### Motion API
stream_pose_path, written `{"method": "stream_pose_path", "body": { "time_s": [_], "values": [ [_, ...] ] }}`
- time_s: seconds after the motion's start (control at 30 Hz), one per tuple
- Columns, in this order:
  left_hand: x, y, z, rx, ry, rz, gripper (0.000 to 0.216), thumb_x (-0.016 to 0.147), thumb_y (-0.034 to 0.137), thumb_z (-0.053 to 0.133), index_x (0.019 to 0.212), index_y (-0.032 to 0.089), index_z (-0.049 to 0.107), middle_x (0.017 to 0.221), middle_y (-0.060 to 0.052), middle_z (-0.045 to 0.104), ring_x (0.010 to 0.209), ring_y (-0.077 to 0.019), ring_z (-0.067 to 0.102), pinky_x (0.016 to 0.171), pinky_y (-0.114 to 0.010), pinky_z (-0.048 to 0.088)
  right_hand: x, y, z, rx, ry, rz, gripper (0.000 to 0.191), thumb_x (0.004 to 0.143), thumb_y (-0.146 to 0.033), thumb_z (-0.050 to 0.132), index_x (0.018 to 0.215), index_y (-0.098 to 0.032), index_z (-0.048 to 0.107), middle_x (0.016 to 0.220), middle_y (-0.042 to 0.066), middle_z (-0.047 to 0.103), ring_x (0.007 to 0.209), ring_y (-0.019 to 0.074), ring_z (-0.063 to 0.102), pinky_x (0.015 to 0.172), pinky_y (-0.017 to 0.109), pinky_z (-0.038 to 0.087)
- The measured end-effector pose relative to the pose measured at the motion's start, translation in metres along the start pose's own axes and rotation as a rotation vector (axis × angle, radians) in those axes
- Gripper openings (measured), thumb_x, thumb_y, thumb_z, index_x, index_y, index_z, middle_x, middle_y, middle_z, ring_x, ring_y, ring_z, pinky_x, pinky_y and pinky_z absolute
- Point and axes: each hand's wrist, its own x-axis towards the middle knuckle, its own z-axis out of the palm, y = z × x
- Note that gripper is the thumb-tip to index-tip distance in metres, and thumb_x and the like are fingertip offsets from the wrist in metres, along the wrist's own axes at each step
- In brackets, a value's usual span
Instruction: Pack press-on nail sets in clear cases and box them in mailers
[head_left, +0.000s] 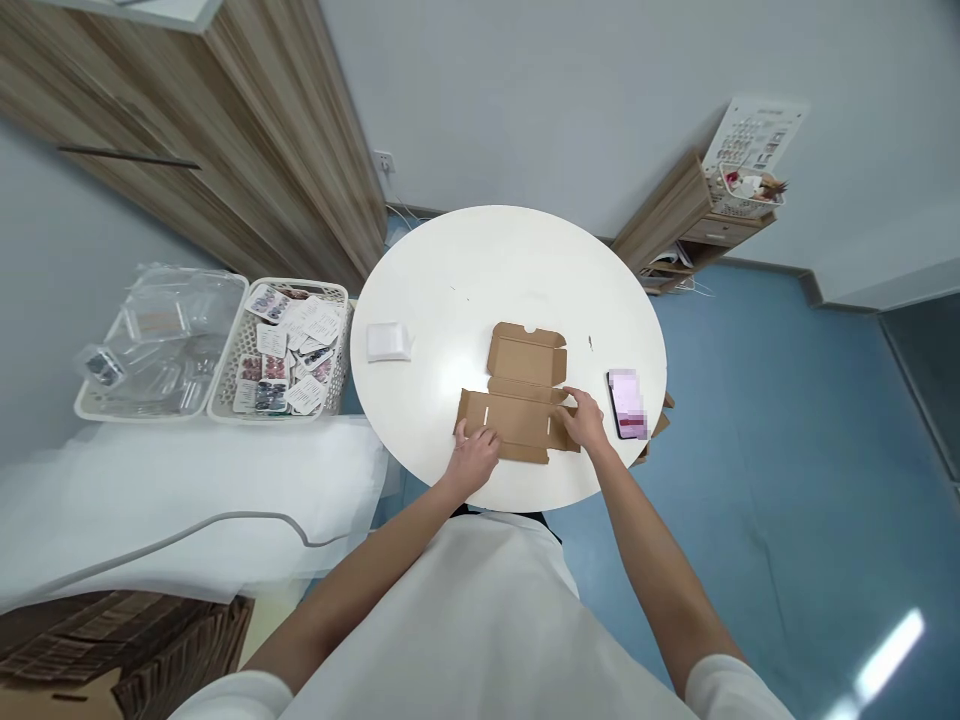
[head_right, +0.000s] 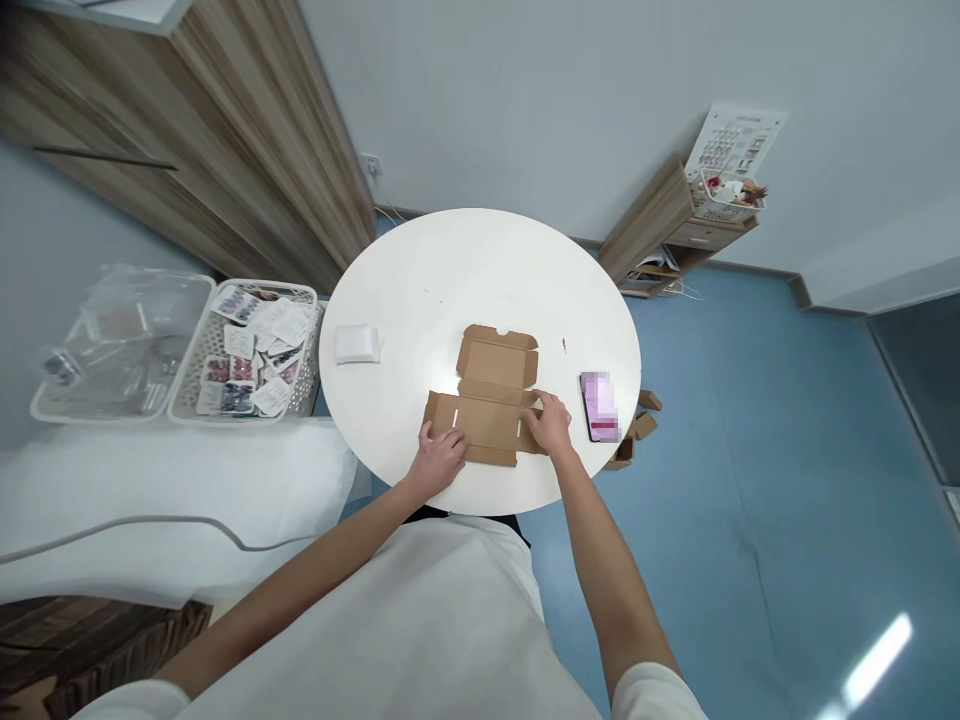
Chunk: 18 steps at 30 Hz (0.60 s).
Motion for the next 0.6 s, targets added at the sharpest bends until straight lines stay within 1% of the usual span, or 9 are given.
{"method": "stream_pose_path", "body": {
  "time_s": [0.07, 0.1, 0.2, 0.27, 0.37, 0.47, 0.53, 0.6],
  "values": [
    [0.001, -0.001, 0.001, -0.011, -0.007, -0.031, 0.026, 0.076, 0.016, 0.05, 0.101, 0.022, 0.053, 0.101, -0.007, 0.057, 0.102, -0.0217, 0.05, 0.1, -0.056, 0.008, 0.019, 0.001, -0.002, 0.056, -0.072, 0.007, 0.04, 0.077, -0.032, 0.044, 0.116, -0.026, 0.047, 0.117, 0.006, 0.05, 0.106, 0.0222, 0.048, 0.089, 0.041, 0.036],
    [0.002, -0.001, 0.002, -0.012, -0.011, -0.043, 0.027, 0.076, 0.014, 0.048, 0.101, 0.022, 0.053, 0.101, -0.007, 0.057, 0.101, -0.0215, 0.05, 0.1, -0.056, 0.008, 0.027, 0.001, -0.002, 0.082, -0.086, 0.011, 0.04, 0.077, -0.032, 0.044, 0.115, -0.025, 0.047, 0.117, 0.007, 0.051, 0.105, 0.022, 0.048, 0.088, 0.04, 0.037],
    [0.004, -0.001, 0.003, 0.001, -0.018, -0.086, 0.037, 0.074, 0.003, 0.04, 0.103, 0.022, 0.052, 0.102, -0.007, 0.057, 0.101, -0.0204, 0.051, 0.1, -0.055, 0.009, 0.051, 0.002, -0.002, 0.178, -0.119, -0.027, 0.041, 0.074, -0.033, 0.048, 0.114, -0.023, 0.047, 0.116, 0.007, 0.05, 0.105, 0.0213, 0.048, 0.086, 0.036, 0.039],
    [0.005, 0.0, 0.004, 0.014, -0.026, -0.13, 0.043, 0.073, -0.001, 0.035, 0.104, 0.023, 0.052, 0.104, -0.007, 0.057, 0.101, -0.0197, 0.051, 0.1, -0.054, 0.01, 0.062, 0.0, -0.001, 0.262, -0.165, -0.068, 0.045, 0.072, -0.034, 0.051, 0.115, -0.023, 0.044, 0.116, 0.007, 0.05, 0.1, 0.0195, 0.051, 0.082, 0.033, 0.042],
    [0.006, 0.003, 0.006, 0.017, -0.047, -0.197, 0.046, 0.073, -0.002, 0.032, 0.103, 0.024, 0.054, 0.107, -0.007, 0.056, 0.105, -0.0202, 0.049, 0.101, -0.053, 0.012, 0.074, -0.004, 0.001, 0.316, -0.196, -0.116, 0.051, 0.069, -0.036, 0.055, 0.115, -0.023, 0.038, 0.117, 0.006, 0.049, 0.094, 0.0182, 0.053, 0.076, 0.031, 0.044],
    [0.009, 0.008, 0.009, 0.013, -0.053, -0.246, 0.044, 0.074, -0.002, 0.032, 0.099, 0.025, 0.057, 0.109, -0.007, 0.056, 0.108, -0.0205, 0.047, 0.101, -0.052, 0.013, 0.083, -0.008, 0.002, 0.266, -0.229, -0.208, 0.046, 0.069, -0.034, 0.054, 0.112, -0.023, 0.04, 0.113, 0.005, 0.051, 0.093, 0.0188, 0.052, 0.076, 0.032, 0.043],
    [0.013, 0.012, 0.011, 0.016, -0.045, -0.282, 0.042, 0.075, 0.0, 0.032, 0.096, 0.025, 0.058, 0.107, -0.007, 0.057, 0.106, -0.0203, 0.049, 0.101, -0.051, 0.013, 0.088, -0.011, 0.003, 0.268, -0.296, -0.265, 0.045, 0.071, -0.031, 0.052, 0.114, -0.023, 0.041, 0.112, 0.005, 0.052, 0.086, 0.0166, 0.054, 0.077, 0.032, 0.043],
    [0.017, 0.015, 0.014, 0.017, -0.029, -0.325, 0.037, 0.076, 0.003, 0.035, 0.097, 0.025, 0.058, 0.106, -0.007, 0.058, 0.102, -0.0207, 0.051, 0.101, -0.051, 0.014, 0.092, -0.012, 0.005, 0.303, -0.373, -0.284, 0.048, 0.073, -0.027, 0.051, 0.119, -0.023, 0.038, 0.114, 0.006, 0.052, 0.075, 0.0134, 0.055, 0.075, 0.031, 0.044]
  ]
}}
